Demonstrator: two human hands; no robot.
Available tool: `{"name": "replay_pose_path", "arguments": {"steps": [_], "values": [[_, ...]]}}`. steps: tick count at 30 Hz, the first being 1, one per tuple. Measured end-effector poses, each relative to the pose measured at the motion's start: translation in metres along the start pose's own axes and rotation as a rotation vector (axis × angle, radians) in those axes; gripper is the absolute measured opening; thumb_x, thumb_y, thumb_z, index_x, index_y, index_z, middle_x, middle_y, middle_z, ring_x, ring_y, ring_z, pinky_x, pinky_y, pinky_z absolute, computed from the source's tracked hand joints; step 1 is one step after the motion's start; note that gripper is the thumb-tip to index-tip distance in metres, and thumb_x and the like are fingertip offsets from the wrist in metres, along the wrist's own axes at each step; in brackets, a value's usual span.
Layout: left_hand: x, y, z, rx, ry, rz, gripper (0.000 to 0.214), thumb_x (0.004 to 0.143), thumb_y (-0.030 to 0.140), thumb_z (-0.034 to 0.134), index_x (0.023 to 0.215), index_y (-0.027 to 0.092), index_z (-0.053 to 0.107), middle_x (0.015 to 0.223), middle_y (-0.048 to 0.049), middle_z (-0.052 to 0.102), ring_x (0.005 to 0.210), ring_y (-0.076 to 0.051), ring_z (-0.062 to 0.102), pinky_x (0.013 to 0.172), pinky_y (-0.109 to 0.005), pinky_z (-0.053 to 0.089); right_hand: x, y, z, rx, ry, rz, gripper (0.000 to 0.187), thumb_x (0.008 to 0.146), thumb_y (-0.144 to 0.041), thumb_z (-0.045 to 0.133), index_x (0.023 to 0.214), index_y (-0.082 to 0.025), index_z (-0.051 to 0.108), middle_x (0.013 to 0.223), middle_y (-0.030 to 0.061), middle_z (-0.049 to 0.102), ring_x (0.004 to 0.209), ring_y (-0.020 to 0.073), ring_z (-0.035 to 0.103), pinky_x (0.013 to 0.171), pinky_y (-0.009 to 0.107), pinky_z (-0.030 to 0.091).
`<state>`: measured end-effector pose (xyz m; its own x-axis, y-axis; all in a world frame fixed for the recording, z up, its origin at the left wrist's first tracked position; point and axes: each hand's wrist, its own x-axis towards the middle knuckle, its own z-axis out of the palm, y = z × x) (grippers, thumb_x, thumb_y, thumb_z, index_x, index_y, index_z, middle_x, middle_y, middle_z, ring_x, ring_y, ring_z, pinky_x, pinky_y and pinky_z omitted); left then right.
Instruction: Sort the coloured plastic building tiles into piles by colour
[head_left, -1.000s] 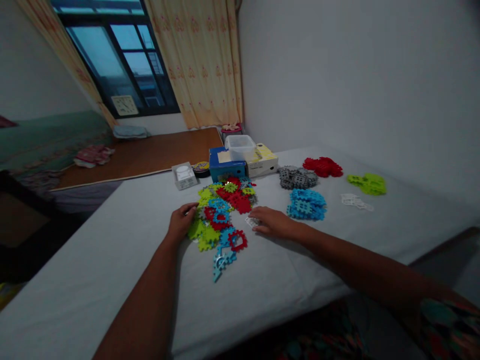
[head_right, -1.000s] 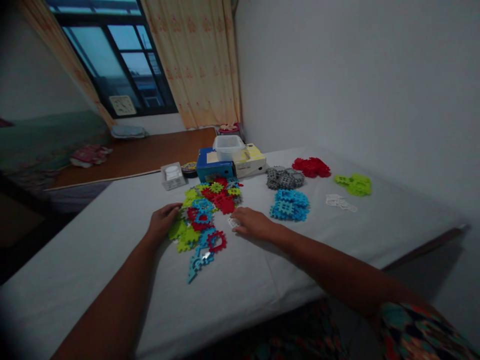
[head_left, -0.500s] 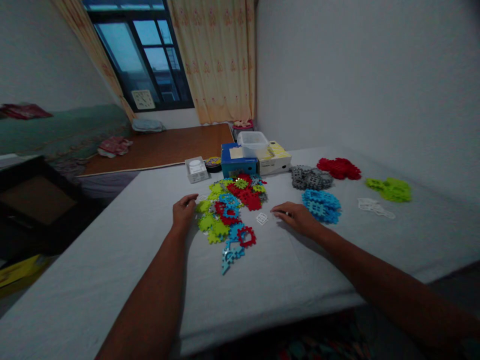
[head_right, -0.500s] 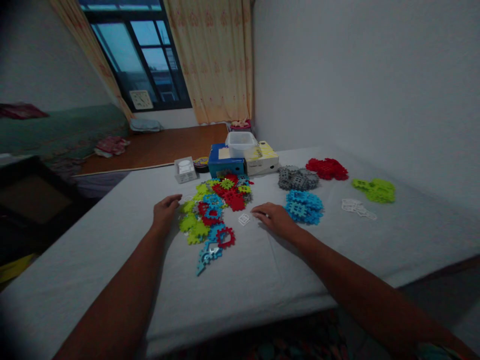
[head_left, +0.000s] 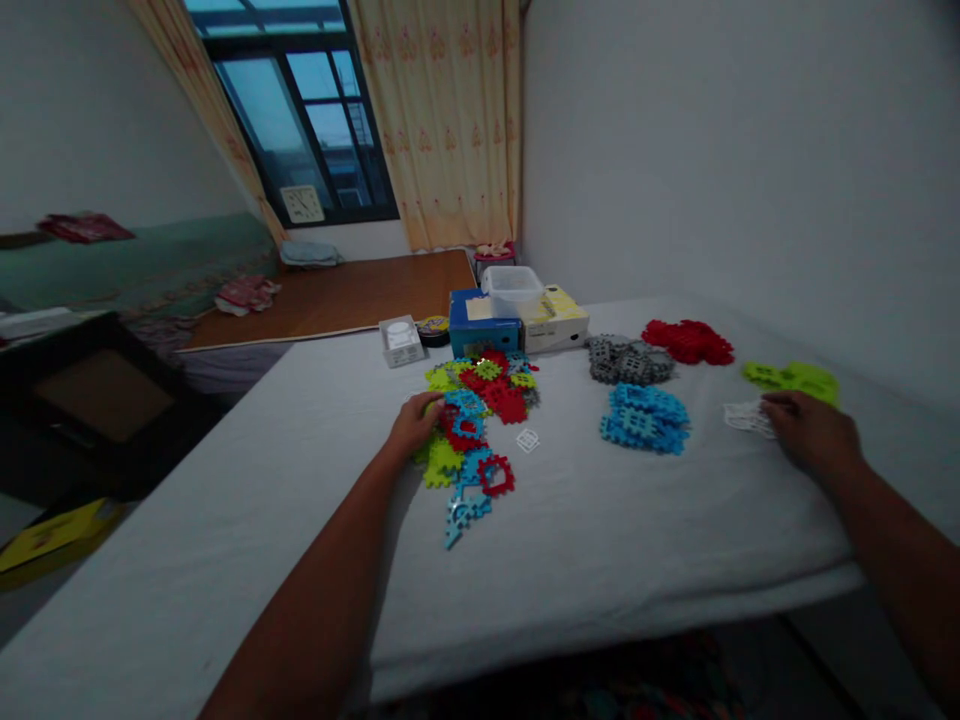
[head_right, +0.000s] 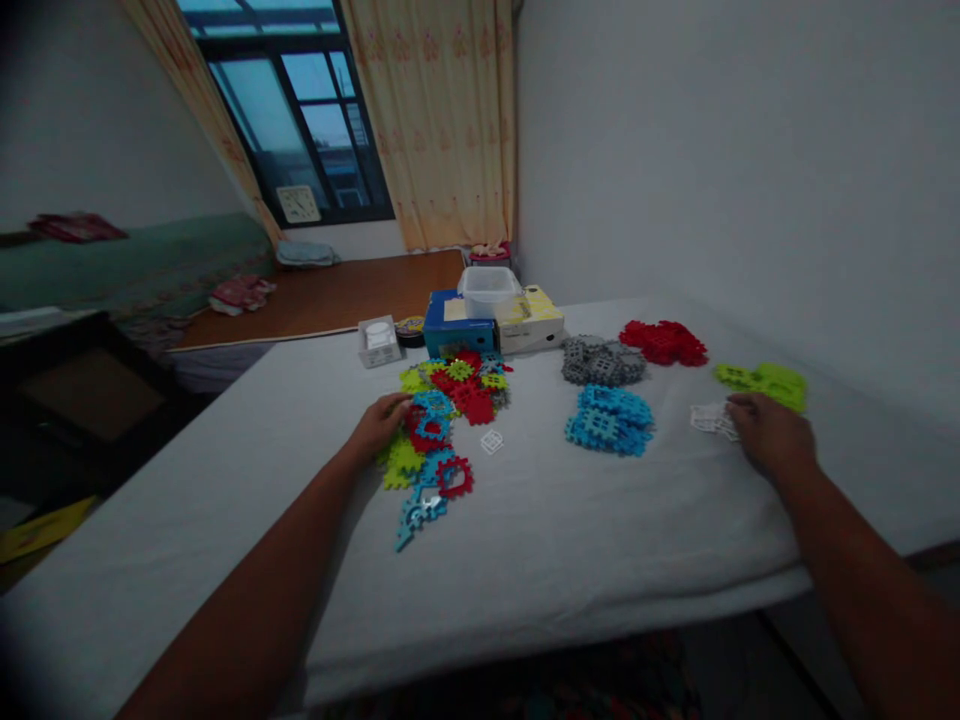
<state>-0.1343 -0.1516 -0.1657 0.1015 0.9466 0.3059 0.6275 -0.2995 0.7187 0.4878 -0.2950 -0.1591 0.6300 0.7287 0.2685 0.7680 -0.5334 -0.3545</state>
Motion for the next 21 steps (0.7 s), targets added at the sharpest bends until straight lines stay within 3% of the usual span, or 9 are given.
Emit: {"name": "replay_pose_path", "arguments": {"steps": [3, 6, 11, 14, 17, 19, 21], "values": [[-0.004, 0.015, 0.009, -0.016, -0.047, 0.116, 0.043, 0.078, 0.035, 0.062, 0.114, 0.013, 0.069, 0.119, -0.0135, 0.069, 0.115, -0.027, 0.061, 0.105, -0.043, 0.044, -0.001, 0.002, 0.011, 0.04, 0.012, -0.03, 0.029, 0.083, -0.029, 0.064, 0.109, -0.02, 0.073, 0.106, 0.0175, 0.072, 0.082, 0.0237, 0.063, 0.072, 0.036, 0.041], [-0.015, 0.037, 0.015, -0.084, -0.118, 0.336, 0.037, 0.083, 0.032, 0.059, 0.117, 0.017, 0.068, 0.126, -0.0131, 0.065, 0.122, -0.027, 0.057, 0.108, -0.048, 0.041, 0.005, 0.006, 0.018, 0.076, 0.041, -0.035, 0.032, 0.08, -0.029, 0.065, 0.11, -0.022, 0.074, 0.107, 0.0182, 0.072, 0.078, 0.024, 0.062, 0.07, 0.037, 0.04], [-0.026, 0.078, 0.018, -0.191, -0.233, 0.592, 0.029, 0.091, 0.034, 0.056, 0.114, 0.022, 0.069, 0.131, -0.0114, 0.063, 0.126, -0.024, 0.055, 0.109, -0.048, 0.04, 0.019, 0.023, 0.026, 0.04, 0.036, 0.018, 0.039, 0.077, -0.029, 0.066, 0.113, -0.016, 0.074, 0.105, 0.0228, 0.07, 0.073, 0.0271, 0.061, 0.069, 0.042, 0.04], [-0.013, 0.081, 0.004, -0.145, -0.151, 0.519, 0.033, 0.093, 0.041, 0.053, 0.113, 0.021, 0.07, 0.131, -0.0118, 0.063, 0.127, -0.025, 0.054, 0.111, -0.049, 0.036, 0.016, 0.023, 0.023, 0.013, 0.134, -0.03, 0.043, 0.078, -0.026, 0.063, 0.118, -0.013, 0.071, 0.111, 0.0243, 0.068, 0.089, 0.0296, 0.063, 0.069, 0.042, 0.041], [0.002, 0.065, -0.022, -0.094, -0.145, 0.289, 0.049, 0.091, 0.056, 0.05, 0.119, 0.02, 0.068, 0.128, -0.013, 0.064, 0.123, -0.028, 0.056, 0.107, -0.051, 0.041, 0.001, 0.003, 0.008, 0.031, 0.309, -0.148, 0.041, 0.081, -0.022, 0.058, 0.12, -0.014, 0.07, 0.114, 0.0233, 0.067, 0.101, 0.0284, 0.062, 0.072, 0.04, 0.044], [0.003, 0.053, -0.039, -0.051, -0.326, 0.206, 0.059, 0.085, 0.062, 0.055, 0.126, 0.021, 0.064, 0.134, -0.0132, 0.061, 0.125, -0.03, 0.055, 0.102, -0.049, 0.045, -0.018, -0.024, -0.007, 0.078, 0.348, -0.251, 0.038, 0.084, -0.023, 0.055, 0.118, -0.017, 0.069, 0.112, 0.0197, 0.069, 0.094, 0.0262, 0.064, 0.071, 0.038, 0.047], [-0.005, 0.045, -0.049, 0.033, -0.554, 0.248, 0.074, 0.075, 0.062, 0.068, 0.138, 0.026, 0.055, 0.146, -0.0127, 0.051, 0.134, -0.032, 0.046, 0.106, -0.049, 0.042, -0.046, -0.059, -0.021, 0.184, 0.26, -0.418, 0.031, 0.088, -0.027, 0.054, 0.115, -0.021, 0.068, 0.105, 0.0131, 0.071, 0.074, 0.0205, 0.065, 0.068, 0.034, 0.049]]}}
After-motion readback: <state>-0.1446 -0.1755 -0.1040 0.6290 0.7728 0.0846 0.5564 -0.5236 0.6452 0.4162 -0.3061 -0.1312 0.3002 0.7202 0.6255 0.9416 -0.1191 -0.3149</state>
